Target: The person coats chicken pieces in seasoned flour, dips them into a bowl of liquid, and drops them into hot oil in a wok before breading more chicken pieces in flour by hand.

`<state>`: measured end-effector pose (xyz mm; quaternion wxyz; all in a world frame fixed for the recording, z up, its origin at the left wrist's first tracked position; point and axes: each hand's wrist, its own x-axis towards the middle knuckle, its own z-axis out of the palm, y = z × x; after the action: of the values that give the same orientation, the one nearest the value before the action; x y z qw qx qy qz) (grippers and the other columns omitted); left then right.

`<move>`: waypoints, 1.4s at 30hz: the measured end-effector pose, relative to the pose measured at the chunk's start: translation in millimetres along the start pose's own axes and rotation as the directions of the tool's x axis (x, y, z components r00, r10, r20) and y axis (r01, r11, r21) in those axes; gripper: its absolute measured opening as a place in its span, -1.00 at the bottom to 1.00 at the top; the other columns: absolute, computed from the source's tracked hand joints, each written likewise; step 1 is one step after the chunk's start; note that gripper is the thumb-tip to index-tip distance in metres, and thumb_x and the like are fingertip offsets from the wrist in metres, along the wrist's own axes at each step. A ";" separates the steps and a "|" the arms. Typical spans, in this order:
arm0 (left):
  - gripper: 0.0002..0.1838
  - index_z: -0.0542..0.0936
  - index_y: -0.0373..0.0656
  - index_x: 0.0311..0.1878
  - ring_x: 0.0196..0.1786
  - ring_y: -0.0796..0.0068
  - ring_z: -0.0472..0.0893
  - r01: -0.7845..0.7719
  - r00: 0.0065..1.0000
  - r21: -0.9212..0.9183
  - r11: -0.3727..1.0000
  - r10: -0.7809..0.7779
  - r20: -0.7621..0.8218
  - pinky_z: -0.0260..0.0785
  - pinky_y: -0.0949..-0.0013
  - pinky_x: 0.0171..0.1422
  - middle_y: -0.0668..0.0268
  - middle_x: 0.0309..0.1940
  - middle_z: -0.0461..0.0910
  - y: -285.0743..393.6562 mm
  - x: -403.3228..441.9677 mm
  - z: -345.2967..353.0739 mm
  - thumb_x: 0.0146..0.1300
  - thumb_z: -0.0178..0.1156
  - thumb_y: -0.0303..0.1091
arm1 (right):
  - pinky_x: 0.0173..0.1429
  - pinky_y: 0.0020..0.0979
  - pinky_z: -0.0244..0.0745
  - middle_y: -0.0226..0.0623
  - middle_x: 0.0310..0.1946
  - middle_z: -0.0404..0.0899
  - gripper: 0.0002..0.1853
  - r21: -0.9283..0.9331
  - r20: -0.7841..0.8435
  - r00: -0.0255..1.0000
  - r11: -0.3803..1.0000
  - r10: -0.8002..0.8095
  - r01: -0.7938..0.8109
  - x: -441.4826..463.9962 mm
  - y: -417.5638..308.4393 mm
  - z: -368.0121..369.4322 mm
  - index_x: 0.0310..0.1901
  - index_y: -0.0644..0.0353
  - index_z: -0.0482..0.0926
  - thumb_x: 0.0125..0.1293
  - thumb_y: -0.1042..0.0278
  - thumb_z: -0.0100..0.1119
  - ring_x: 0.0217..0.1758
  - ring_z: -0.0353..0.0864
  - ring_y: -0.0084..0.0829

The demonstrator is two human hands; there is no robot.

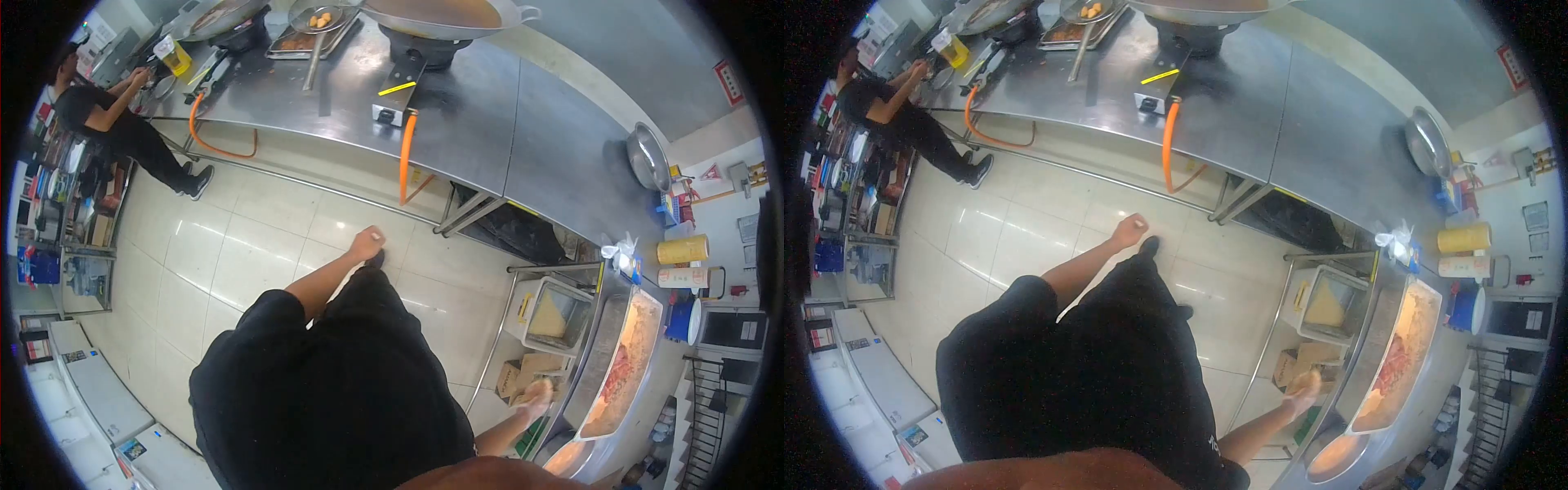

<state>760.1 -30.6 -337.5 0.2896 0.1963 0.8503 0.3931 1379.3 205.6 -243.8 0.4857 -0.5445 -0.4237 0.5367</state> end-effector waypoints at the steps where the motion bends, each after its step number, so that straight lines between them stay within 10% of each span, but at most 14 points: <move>1: -0.70 0.61 -0.12 -0.14 -0.22 0.12 0.68 0.037 0.999 0.026 0.999 -0.038 0.027 0.51 0.19 -0.06 0.02 -0.32 0.67 -20.5 5.2 3.2 0.21 0.25 -0.12 | -0.17 -0.41 0.54 -0.37 -0.32 0.62 -0.68 0.051 -0.176 0.984 0.998 0.032 -0.023 18.7 -27.6 39.3 -0.03 0.16 0.63 0.24 0.20 0.26 -0.27 0.59 -0.48; 4: -0.66 0.60 -0.15 -0.16 -0.36 0.29 0.68 0.093 0.989 0.127 0.988 -0.106 0.102 0.52 0.23 -0.14 0.09 -0.38 0.67 -76.5 26.2 -0.7 0.20 0.27 -0.06 | -0.06 -0.40 0.55 -0.35 -0.29 0.63 -0.71 -0.052 -0.201 0.955 0.972 0.216 -0.231 61.1 -53.1 133.6 -0.03 0.15 0.63 0.23 0.28 0.27 -0.19 0.61 -0.44; 6: -0.61 0.60 -0.18 -0.21 -0.47 0.34 0.67 -0.191 0.981 0.295 0.936 0.190 0.035 0.52 0.26 -0.28 0.11 -0.45 0.66 -145.3 40.8 -1.4 0.19 0.27 0.00 | -0.06 -0.40 0.56 -0.34 -0.26 0.63 -0.72 0.077 -0.102 0.966 0.970 0.237 -0.230 48.8 -45.8 198.3 -0.03 0.15 0.62 0.23 0.30 0.28 -0.19 0.62 -0.43; 8: -0.62 0.61 -0.19 -0.26 -0.51 0.32 0.66 -0.025 0.933 0.452 0.892 -0.141 0.331 0.52 0.30 -0.40 0.12 -0.54 0.62 -151.1 55.9 -21.2 0.23 0.22 0.00 | -0.13 -0.42 0.54 -0.37 -0.26 0.62 -0.77 0.146 -0.119 0.965 0.965 0.234 -0.216 38.3 -5.9 232.8 -0.06 0.12 0.62 0.26 0.32 0.25 -0.23 0.60 -0.47; 10: -0.63 0.60 -0.17 -0.29 -0.47 0.27 0.67 0.259 0.686 0.604 0.754 -0.584 0.434 0.57 0.22 -0.40 0.15 -0.53 0.61 -139.1 73.3 -34.9 0.31 0.14 -0.01 | -0.18 -0.43 0.53 -0.40 -0.29 0.61 -0.80 -0.059 -0.025 0.999 0.998 0.034 -0.036 43.0 52.2 232.2 -0.07 0.11 0.61 0.30 0.32 0.23 -0.26 0.58 -0.50; 13: -0.40 0.50 -0.11 0.16 -0.02 0.09 0.67 0.300 0.364 0.774 0.557 -0.817 0.447 0.53 -0.18 -0.11 0.15 0.14 0.57 -131.7 107.3 -32.1 0.31 0.13 0.21 | -0.21 -0.44 0.49 -0.45 -0.30 0.58 -0.82 0.092 -0.026 0.940 0.937 0.341 -0.337 -1.2 73.1 194.4 -0.10 0.09 0.59 0.35 0.24 0.21 -0.25 0.55 -0.55; 17: -0.60 0.52 0.06 0.05 -0.26 0.31 0.62 0.157 0.254 0.726 0.669 -0.738 0.625 0.51 0.01 -0.11 0.27 -0.20 0.60 -125.0 175.7 16.6 0.35 0.13 0.11 | -0.22 -0.47 0.37 -0.56 -0.37 0.53 -0.72 0.362 -0.137 0.972 0.923 0.189 -0.128 -76.1 148.4 93.4 -0.15 0.03 0.60 0.37 0.00 0.18 -0.34 0.46 -0.61; 18: -0.60 0.52 0.06 0.05 -0.27 0.31 0.62 0.112 0.221 0.710 0.695 -0.714 0.664 0.51 0.02 -0.11 0.27 -0.20 0.60 -111.8 187.8 27.3 0.35 0.12 0.11 | -0.21 -0.47 0.46 -0.50 -0.35 0.57 -0.72 0.472 -0.470 0.825 0.879 0.315 -0.066 -92.5 151.8 88.7 -0.14 0.08 0.61 0.35 0.04 0.23 -0.30 0.54 -0.58; 27: -0.61 0.51 0.00 0.04 -0.28 0.34 0.61 -0.465 -0.185 0.341 0.817 -0.466 0.865 0.50 0.07 -0.13 0.29 -0.22 0.58 53.1 208.4 227.1 0.38 0.08 0.07 | -0.31 -0.54 0.45 -0.32 -0.38 0.55 -0.55 0.371 -0.656 0.751 0.897 0.071 0.239 -30.9 -19.2 -57.4 -0.15 0.23 0.57 0.14 0.03 0.44 -0.37 0.53 -0.52; 29: -0.62 0.51 -0.01 0.04 -0.28 0.35 0.61 -0.510 -0.127 0.356 0.783 -0.477 0.869 0.50 0.08 -0.14 0.29 -0.22 0.58 86.7 190.3 273.0 0.38 0.07 0.06 | -0.26 -0.54 0.45 -0.32 -0.35 0.55 -0.53 0.329 -0.681 0.726 0.925 0.092 0.192 -7.4 -69.5 -87.6 -0.10 0.26 0.56 0.17 0.01 0.38 -0.34 0.53 -0.52; 34: -0.56 0.49 -0.10 0.08 -0.28 0.49 0.57 -0.222 0.448 0.529 0.819 -0.396 0.801 0.48 0.40 -0.21 0.33 -0.23 0.55 206.0 85.4 364.2 0.38 0.09 0.06 | -0.21 -0.51 0.44 -0.32 -0.30 0.57 -0.62 0.082 -0.524 0.846 0.983 -0.099 0.167 65.9 -167.2 -135.5 -0.09 0.28 0.58 0.29 0.09 0.20 -0.31 0.52 -0.53; 38: -0.68 0.51 -0.12 0.05 -0.35 0.45 0.58 -0.135 0.591 0.369 0.919 -0.224 0.775 0.47 0.35 -0.25 0.30 -0.33 0.58 233.6 44.1 389.8 0.33 0.21 -0.17 | -0.13 -0.45 0.44 -0.30 -0.30 0.59 -0.69 -0.145 -0.280 0.959 0.989 -0.044 0.003 152.6 -183.5 -157.2 -0.07 0.26 0.61 0.34 0.20 0.10 -0.26 0.55 -0.49; 41: -0.77 0.54 -0.21 -0.04 -0.39 0.36 0.60 -0.788 0.552 0.221 0.575 0.501 0.666 0.45 0.33 -0.25 0.21 -0.44 0.59 259.9 22.9 400.0 0.28 0.23 -0.38 | 0.01 -0.41 0.49 -0.26 -0.15 0.62 -0.66 -0.329 -0.172 0.982 0.935 0.082 -0.135 203.1 -188.0 -131.6 -0.02 0.28 0.59 0.34 0.20 0.07 -0.13 0.59 -0.42; 42: -0.79 0.55 -0.23 -0.05 -0.39 0.38 0.59 -0.791 0.580 0.219 0.572 0.586 0.566 0.44 0.35 -0.25 0.21 -0.43 0.58 279.8 21.2 406.5 0.28 0.22 -0.40 | 0.04 -0.38 0.48 -0.23 -0.13 0.63 -0.66 -0.418 -0.080 0.993 0.902 0.086 -0.112 216.0 -193.7 -121.2 -0.02 0.28 0.59 0.33 0.21 0.07 -0.10 0.60 -0.37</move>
<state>1036.7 378.6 -338.6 0.2342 0.6634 0.6778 0.2136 1525.6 441.7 -96.4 0.3412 -0.6730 -0.4867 0.4402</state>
